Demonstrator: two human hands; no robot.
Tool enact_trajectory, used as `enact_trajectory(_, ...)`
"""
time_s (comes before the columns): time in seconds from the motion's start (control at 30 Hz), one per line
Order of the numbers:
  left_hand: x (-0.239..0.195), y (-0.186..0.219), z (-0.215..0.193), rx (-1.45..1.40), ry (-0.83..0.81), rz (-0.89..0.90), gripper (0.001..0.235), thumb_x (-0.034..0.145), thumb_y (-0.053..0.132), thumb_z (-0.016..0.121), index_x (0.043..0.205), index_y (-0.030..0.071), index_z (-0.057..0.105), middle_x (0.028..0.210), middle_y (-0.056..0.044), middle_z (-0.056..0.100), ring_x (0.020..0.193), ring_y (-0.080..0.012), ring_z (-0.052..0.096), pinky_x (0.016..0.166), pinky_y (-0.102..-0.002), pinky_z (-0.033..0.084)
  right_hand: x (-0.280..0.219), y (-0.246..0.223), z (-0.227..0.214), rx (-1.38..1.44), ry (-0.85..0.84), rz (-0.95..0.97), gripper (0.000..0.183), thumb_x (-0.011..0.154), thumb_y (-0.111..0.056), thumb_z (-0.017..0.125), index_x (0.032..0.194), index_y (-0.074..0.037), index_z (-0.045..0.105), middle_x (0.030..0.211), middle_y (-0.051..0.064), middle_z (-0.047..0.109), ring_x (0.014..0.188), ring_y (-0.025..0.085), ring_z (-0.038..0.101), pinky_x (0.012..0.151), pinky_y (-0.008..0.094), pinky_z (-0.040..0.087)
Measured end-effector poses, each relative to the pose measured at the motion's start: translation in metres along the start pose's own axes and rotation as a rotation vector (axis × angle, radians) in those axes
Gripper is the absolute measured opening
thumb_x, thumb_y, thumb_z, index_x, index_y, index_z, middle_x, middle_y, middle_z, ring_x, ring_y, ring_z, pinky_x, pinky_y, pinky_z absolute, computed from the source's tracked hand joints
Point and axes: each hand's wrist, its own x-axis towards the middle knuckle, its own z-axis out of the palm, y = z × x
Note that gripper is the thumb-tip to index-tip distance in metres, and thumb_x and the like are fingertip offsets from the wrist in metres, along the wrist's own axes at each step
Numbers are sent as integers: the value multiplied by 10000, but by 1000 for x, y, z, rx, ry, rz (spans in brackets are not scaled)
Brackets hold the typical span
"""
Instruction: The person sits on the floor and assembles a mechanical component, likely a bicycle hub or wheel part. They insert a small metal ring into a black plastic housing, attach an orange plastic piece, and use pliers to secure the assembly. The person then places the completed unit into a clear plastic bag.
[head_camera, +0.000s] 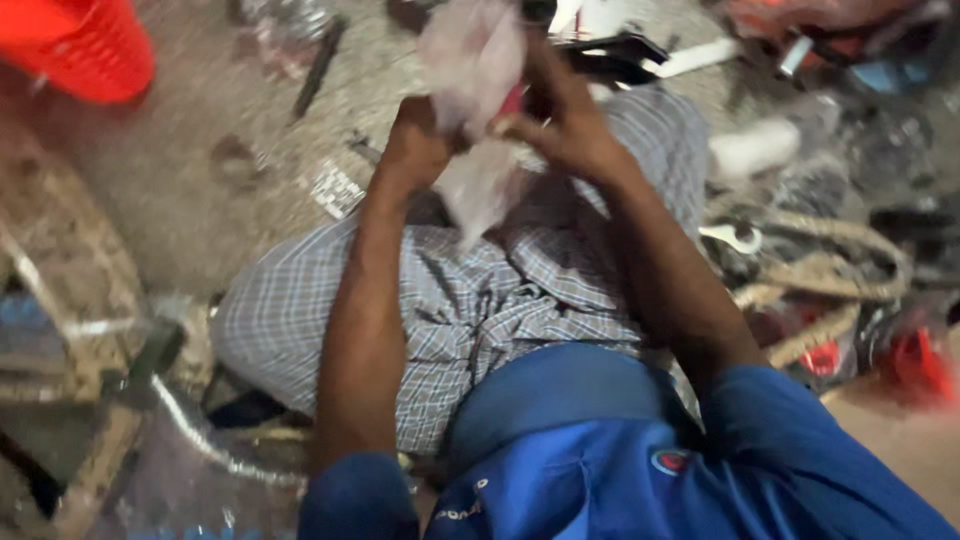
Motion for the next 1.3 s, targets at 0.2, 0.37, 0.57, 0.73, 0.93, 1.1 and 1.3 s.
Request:
enact_trajectory(0.2,3,88,-53,-939,-44,-319,352,884,100,764,1219,8,705,984,-24,704,834,-110,670,721,-265,579,-124,5,-75,13,416,346,254,917,-66,742,1165,-11,748,912,48,736,772,165,683,671,310,559)
enact_trajectory(0.37,3,88,-79,-822,288,-460,233,931,56,726,1155,-9,717,986,-67,713,748,-130,683,641,-275,583,-286,36,-250,-395,1033,487,253,959,-71,740,1205,-15,719,962,52,737,822,179,703,714,319,585)
enact_trajectory(0.57,-2,52,-70,-745,516,-447,182,974,80,737,1125,-8,686,907,-60,686,650,-123,635,558,-269,529,-432,51,-350,-875,1291,1013,256,1008,-76,738,1253,-21,684,1022,57,738,882,196,726,766,331,617)
enact_trajectory(0.73,-2,31,-60,-426,610,-314,154,934,54,756,1068,-11,716,890,-76,710,743,-161,651,681,-308,535,-310,81,-334,-693,1184,661,262,1050,-80,736,1292,-26,655,1072,61,739,932,210,746,809,341,643)
enact_trajectory(0.93,-3,32,-62,-328,593,-390,168,882,82,780,1020,7,720,886,-88,745,781,-167,689,726,-311,559,-63,108,-106,-269,196,151,149,1007,-69,760,1112,34,734,987,106,710,930,183,654,812,348,520)
enact_trajectory(1.1,-2,24,-68,-391,657,-408,158,888,100,789,996,15,710,857,-92,754,756,-179,708,707,-321,567,32,102,-9,-945,-172,137,408,776,-223,831,1142,-71,732,940,178,689,807,377,682,662,487,527)
enact_trajectory(1.3,8,21,-67,-426,653,-399,180,887,122,796,1015,25,714,860,-104,763,740,-196,729,678,-329,572,38,134,5,-1346,-208,10,674,835,-204,798,1467,-98,590,965,155,635,774,327,651,626,468,510)
